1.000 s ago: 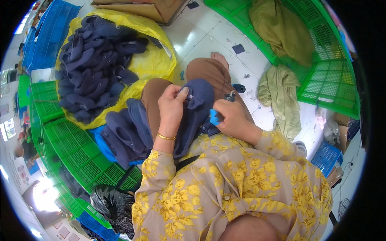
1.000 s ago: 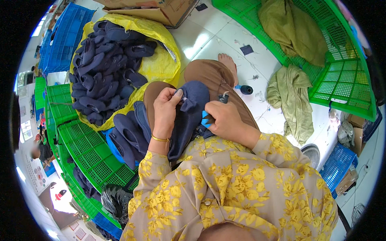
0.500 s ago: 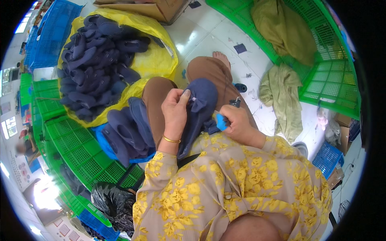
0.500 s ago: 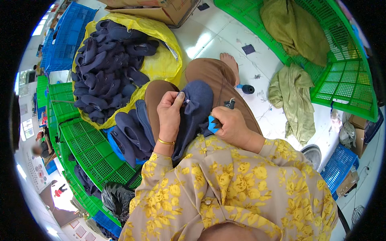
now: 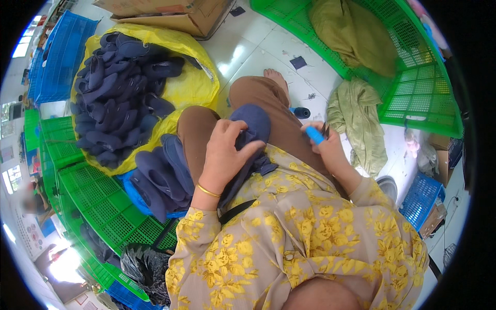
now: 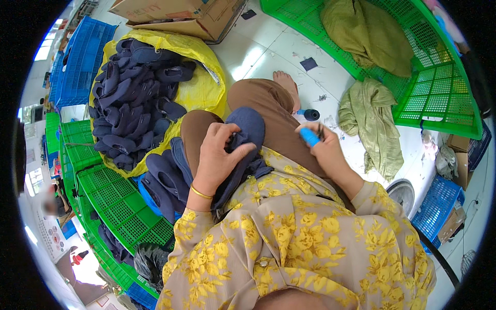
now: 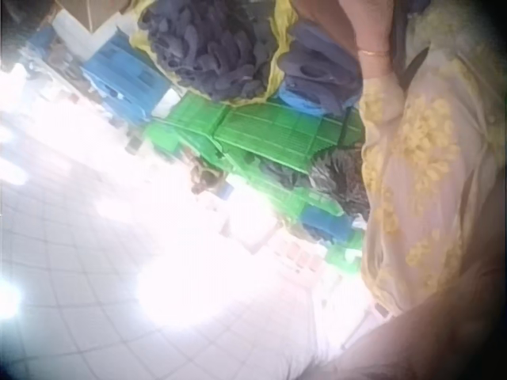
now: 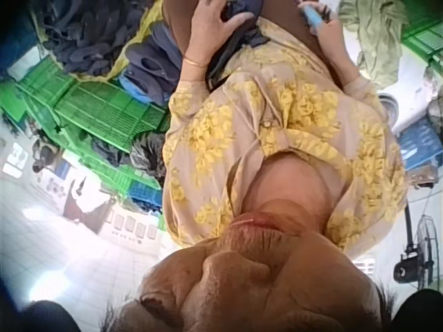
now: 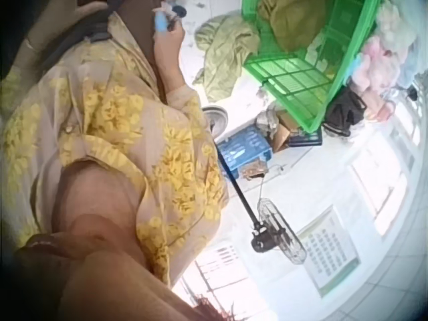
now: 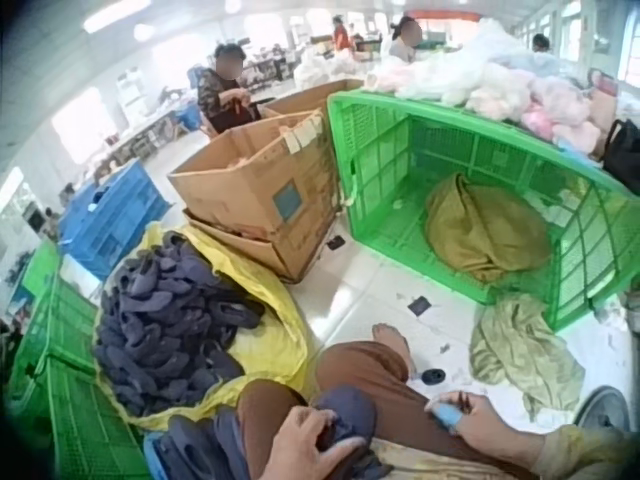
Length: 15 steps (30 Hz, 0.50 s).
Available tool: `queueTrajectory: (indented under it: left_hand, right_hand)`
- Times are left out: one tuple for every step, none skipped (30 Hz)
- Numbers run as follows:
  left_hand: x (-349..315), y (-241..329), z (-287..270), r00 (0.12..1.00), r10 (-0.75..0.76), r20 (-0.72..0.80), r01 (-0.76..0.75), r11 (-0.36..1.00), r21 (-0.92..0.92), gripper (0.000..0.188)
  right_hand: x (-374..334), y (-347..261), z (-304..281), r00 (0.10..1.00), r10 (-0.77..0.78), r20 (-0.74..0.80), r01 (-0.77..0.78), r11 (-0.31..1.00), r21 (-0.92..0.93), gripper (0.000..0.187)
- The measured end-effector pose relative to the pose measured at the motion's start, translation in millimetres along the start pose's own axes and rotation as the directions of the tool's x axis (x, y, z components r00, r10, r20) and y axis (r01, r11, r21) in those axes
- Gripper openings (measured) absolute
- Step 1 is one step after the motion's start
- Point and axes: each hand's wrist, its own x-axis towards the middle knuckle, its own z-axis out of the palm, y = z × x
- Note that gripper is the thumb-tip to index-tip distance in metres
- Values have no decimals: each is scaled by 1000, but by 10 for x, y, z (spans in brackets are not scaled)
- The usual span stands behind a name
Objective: The person sits on the floor and uses a blue utility knife to trim excess fabric or threads from the edges of dark blue slip-on shoes. They handle the shoes one at a time, rotating them to access different edges, and place trimmed pieces aside.
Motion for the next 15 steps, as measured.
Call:
queueTrajectory:
  left_hand:
    - [-15,-55,31,999,-14,-46,14,1000,-13,23]
    - [-15,-129,84,996,-21,-88,18,999,-37,22]
    - [-10,-160,122,992,-35,-125,26,997,-68,21]
    - [-9,-169,115,985,-102,-136,83,986,-141,17]
    - [-53,-191,67,984,-144,-103,127,979,-159,15]
    - [-72,-272,106,970,-232,-67,208,944,-255,15]
    - [-109,-346,126,947,-319,-23,293,894,-338,14]
    - [-88,-328,111,935,-353,21,329,847,-418,14]
    - [-68,-291,96,920,-385,71,367,786,-497,14]
    - [-73,-262,77,902,-414,119,404,718,-567,14]
    - [-77,-245,66,901,-415,126,407,708,-578,14]
    - [-82,-231,58,900,-416,133,409,698,-588,14]
    - [-93,-225,51,897,-418,141,413,684,-601,13]
    - [-99,-220,42,898,-418,135,411,691,-594,13]
    - [-99,-216,33,899,-418,130,410,698,-587,13]
  right_hand:
    - [60,-33,-52,992,61,-107,-68,996,-64,18]
    - [195,142,-204,982,-67,-178,21,969,-246,18]
    - [307,344,-351,954,-195,-226,82,900,-429,19]
    - [339,357,-339,906,-370,-204,220,825,-520,17]
    - [314,256,-243,910,-383,-157,255,816,-518,17]
    - [273,113,-168,937,-342,-66,271,834,-481,18]
    - [219,-61,-36,954,-299,33,283,854,-437,19]
    - [191,-150,111,959,-269,90,283,878,-387,20]
    - [157,-243,270,960,-238,147,275,899,-341,21]
    - [120,-383,429,948,-220,231,289,900,-327,20]
    - [126,-437,534,936,-208,284,302,891,-341,17]
    - [154,-414,635,914,-247,321,358,865,-352,16]
    - [177,-384,718,890,-281,359,411,836,-364,15]
    - [181,-403,769,893,-234,384,385,838,-386,15]
    - [182,-435,808,895,-186,407,360,839,-409,15]
